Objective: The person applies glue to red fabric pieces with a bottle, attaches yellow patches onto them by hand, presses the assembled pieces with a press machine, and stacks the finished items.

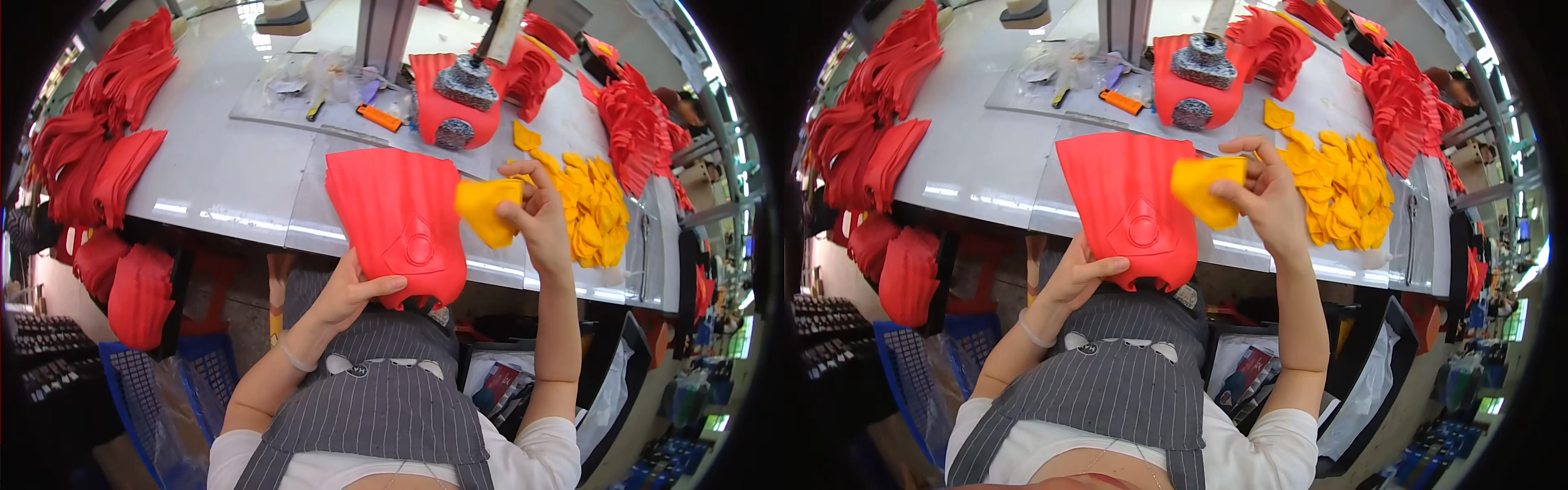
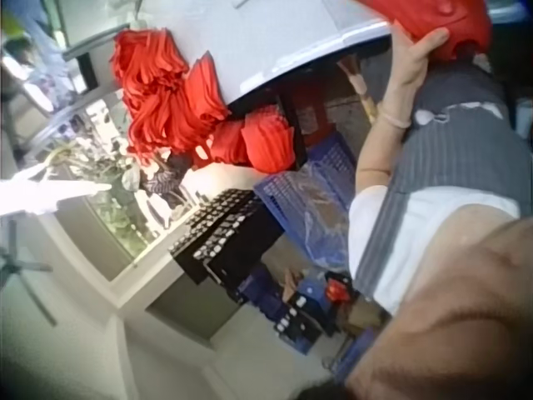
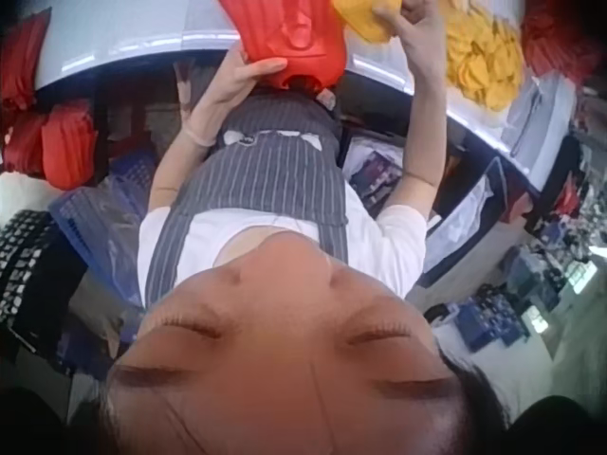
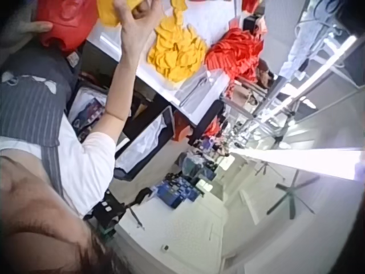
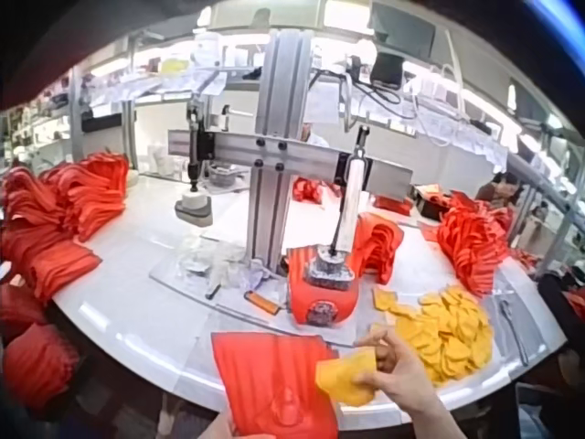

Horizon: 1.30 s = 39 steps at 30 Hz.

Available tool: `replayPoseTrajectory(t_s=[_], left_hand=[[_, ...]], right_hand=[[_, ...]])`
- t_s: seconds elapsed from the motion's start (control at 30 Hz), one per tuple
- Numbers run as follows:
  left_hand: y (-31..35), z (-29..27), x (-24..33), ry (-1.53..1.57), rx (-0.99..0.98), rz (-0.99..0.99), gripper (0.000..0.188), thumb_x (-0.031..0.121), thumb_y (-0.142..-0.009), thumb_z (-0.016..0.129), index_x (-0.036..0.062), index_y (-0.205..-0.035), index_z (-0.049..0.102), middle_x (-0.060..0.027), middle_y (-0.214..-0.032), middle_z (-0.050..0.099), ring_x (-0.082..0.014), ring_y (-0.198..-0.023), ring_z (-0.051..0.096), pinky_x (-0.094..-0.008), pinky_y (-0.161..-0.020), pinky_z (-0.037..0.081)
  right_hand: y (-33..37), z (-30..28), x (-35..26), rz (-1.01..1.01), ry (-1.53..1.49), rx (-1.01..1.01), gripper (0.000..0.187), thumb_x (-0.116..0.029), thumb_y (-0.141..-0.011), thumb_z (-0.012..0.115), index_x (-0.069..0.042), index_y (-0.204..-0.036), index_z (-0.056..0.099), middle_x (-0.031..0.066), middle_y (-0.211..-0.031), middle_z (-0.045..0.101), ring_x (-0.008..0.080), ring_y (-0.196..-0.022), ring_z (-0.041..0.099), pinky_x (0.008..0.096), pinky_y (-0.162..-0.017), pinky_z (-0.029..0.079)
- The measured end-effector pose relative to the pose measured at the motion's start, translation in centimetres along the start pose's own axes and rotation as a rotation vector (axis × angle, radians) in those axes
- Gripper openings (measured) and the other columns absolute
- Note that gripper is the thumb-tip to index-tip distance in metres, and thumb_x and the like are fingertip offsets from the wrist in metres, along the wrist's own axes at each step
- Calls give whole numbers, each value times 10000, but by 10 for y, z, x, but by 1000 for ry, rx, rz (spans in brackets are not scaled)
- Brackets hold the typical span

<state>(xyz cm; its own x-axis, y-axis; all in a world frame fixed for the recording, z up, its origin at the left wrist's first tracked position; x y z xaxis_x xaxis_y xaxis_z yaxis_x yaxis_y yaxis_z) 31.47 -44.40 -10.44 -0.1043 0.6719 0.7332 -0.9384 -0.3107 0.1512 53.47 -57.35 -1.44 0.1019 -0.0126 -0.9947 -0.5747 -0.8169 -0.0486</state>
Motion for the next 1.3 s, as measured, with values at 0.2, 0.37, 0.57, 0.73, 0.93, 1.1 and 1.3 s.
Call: replayPoseTrajectory(t_s=[0.2,0.37,0.57,0.73,0.93,1.1,1.3], left_hand=[[3,1,2,51,-2,-6,587,6,-789,718,-3,-1306,441,-90,-1262,560,-174,-1163,547,-324,-1008,433],[5,0,1,48,-23,29,587,4,-796,714,-2,-1314,439,-81,-1266,561,-164,-1171,540,-321,-1011,429],[5,-3,-1,39,-25,31,598,7,-795,718,-4,-1320,433,-76,-1267,560,-158,-1167,540,-318,-1009,430],[0,0,-5,44,19,39,499,64,-829,707,-18,-1269,487,-78,-1227,586,-151,-1136,558,-313,-980,446],[1,8,-6,122,142,57,383,121,-879,669,-36,-1206,547,-86,-1157,626,-145,-1065,596,-305,-934,469],[7,14,0,191,116,48,372,97,-886,651,-39,-1215,543,-91,-1152,632,-149,-1048,607,-302,-933,470],[18,25,-1,69,41,25,354,72,-889,639,-38,-1213,548,-104,-1165,630,-153,-1071,597,-308,-952,456]], right_hand=[[-4,53,7,71,46,-272,350,-38,-791,740,-22,-1092,563,-22,-844,520,14,-680,514,147,-621,411],[-5,74,14,157,98,-293,320,-15,-765,760,-5,-1042,599,-61,-774,428,-11,-636,446,139,-558,349],[-8,78,6,133,313,-281,307,-50,-756,780,-4,-1005,605,-67,-771,439,-17,-591,386,149,-523,301],[-6,79,4,62,528,-219,313,-89,-738,803,-2,-968,609,-69,-748,456,-9,-562,361,165,-503,287],[13,83,-7,-158,760,-120,372,-161,-747,800,-2,-1006,587,-6,-826,541,50,-625,444,200,-544,344],[48,37,29,-166,575,270,551,-268,-777,775,9,-1165,500,70,-1042,572,150,-911,537,265,-757,435],[87,61,37,118,-409,145,622,-147,-786,771,20,-1284,438,95,-1198,565,173,-1117,546,278,-891,467]])
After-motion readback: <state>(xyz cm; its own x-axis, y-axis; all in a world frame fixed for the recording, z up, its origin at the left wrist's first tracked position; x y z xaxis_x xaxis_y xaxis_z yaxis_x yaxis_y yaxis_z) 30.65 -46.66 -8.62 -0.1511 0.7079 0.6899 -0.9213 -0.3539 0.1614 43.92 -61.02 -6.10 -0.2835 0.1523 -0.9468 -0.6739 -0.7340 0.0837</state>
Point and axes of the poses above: each hand's wrist, its own y-axis away from the middle knuckle, its own z-axis out of the palm, x = y × z, the point moved 2 cm from there along -y, towards the middle knuckle
